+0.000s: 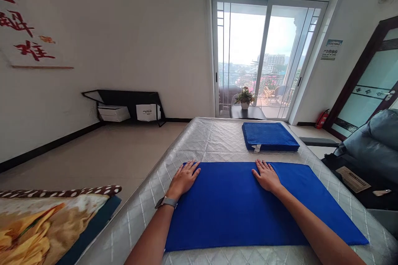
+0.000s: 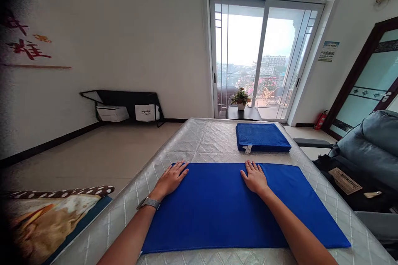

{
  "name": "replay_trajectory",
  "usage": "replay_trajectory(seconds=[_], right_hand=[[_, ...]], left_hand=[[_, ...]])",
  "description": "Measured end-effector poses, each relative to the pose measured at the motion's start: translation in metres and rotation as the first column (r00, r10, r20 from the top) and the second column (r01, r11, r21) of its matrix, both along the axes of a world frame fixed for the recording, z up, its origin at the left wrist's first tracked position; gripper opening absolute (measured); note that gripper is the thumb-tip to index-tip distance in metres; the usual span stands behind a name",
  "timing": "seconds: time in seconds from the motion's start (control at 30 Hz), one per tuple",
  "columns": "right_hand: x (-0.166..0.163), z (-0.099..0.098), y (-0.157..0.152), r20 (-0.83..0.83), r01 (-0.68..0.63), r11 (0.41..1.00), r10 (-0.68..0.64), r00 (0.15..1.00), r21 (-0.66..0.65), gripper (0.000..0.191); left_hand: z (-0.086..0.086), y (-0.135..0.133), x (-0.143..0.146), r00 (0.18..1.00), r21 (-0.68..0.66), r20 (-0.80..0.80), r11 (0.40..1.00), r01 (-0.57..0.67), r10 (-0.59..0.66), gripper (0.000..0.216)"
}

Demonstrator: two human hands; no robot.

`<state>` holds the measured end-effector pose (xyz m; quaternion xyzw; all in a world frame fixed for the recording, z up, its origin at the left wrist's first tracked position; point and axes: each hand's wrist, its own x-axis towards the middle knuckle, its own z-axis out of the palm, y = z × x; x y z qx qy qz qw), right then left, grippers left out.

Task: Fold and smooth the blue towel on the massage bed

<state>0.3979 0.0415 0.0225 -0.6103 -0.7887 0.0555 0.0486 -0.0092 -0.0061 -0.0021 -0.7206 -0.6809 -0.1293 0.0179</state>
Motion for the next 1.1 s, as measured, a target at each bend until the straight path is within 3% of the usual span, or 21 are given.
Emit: replay_trajectory(seconds=[0.3,0.43,0.73,1.1], right_hand=[[0.155,-0.015,0.026,0.077,0.235,0.97,-0.24,0.968,0.061,0.07],[0.2,-0.026,0.034,0.074,0.318,0.944,-0.324,0.943,0.088,0.069],[0.206,-0.032,0.038,0.074,0.33,0.94,-0.336,0.939,0.084,0.07],[0.208,-0.03,0.036,0.05,0.316,0.945,-0.321,0.946,0.088,0.069]], left_hand=[[0.001,0.0,-0.002,1.0,-0.015,-0.01,1.0,-0.007,0.007,0.054],[0.0,0.001,-0.003,1.0,-0.025,-0.016,0.999,-0.021,0.021,0.054],[-0.006,0.006,-0.009,1.0,-0.058,-0.015,0.998,-0.027,0.026,0.056],[0.007,0.0,0.001,0.999,-0.073,0.033,0.997,-0.03,0.033,0.06]])
